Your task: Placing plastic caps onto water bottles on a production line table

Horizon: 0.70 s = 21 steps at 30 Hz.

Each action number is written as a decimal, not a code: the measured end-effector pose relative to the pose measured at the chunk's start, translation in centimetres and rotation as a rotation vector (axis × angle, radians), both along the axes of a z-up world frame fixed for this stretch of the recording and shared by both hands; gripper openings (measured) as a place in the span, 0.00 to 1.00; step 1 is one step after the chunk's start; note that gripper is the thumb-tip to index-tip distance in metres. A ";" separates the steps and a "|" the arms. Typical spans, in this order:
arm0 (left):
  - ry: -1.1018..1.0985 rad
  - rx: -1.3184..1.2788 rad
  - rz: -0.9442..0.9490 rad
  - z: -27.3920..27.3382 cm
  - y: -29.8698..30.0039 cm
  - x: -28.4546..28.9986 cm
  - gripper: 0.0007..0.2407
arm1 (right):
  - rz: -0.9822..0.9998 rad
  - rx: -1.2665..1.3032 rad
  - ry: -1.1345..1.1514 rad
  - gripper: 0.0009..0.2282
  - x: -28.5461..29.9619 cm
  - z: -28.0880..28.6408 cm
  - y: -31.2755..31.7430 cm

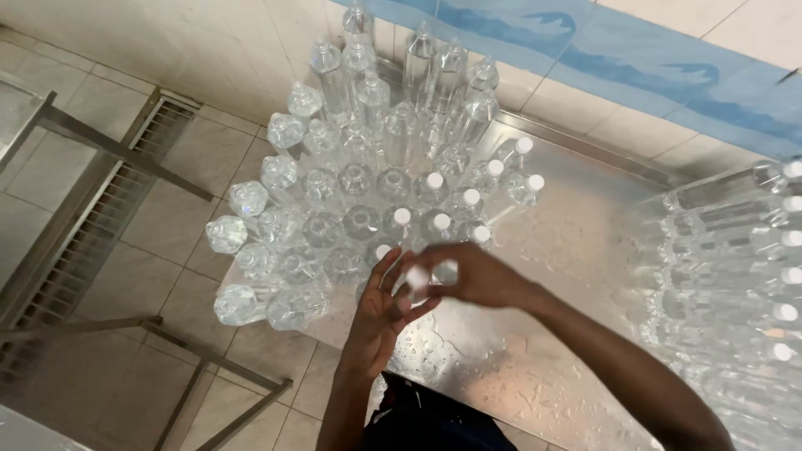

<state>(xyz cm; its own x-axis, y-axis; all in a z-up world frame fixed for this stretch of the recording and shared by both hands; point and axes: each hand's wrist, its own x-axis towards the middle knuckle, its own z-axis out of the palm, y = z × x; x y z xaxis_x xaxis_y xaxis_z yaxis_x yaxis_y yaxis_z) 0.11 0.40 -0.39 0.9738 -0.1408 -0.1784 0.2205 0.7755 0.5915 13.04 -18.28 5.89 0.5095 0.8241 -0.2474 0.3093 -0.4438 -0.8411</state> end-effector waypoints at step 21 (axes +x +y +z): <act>0.414 0.918 0.346 -15.1 0.1 -9.2 0.30 | -0.470 -0.262 -0.011 0.18 22.5 -8.5 -3.1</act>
<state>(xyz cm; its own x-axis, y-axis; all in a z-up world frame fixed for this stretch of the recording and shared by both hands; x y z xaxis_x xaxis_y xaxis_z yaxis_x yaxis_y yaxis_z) -9.14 0.53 -15.45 0.7743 0.4884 -0.4025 0.3917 0.1297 0.9109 35.54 -21.41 -2.65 0.8124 0.4181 -0.4063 0.0352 -0.7309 -0.6816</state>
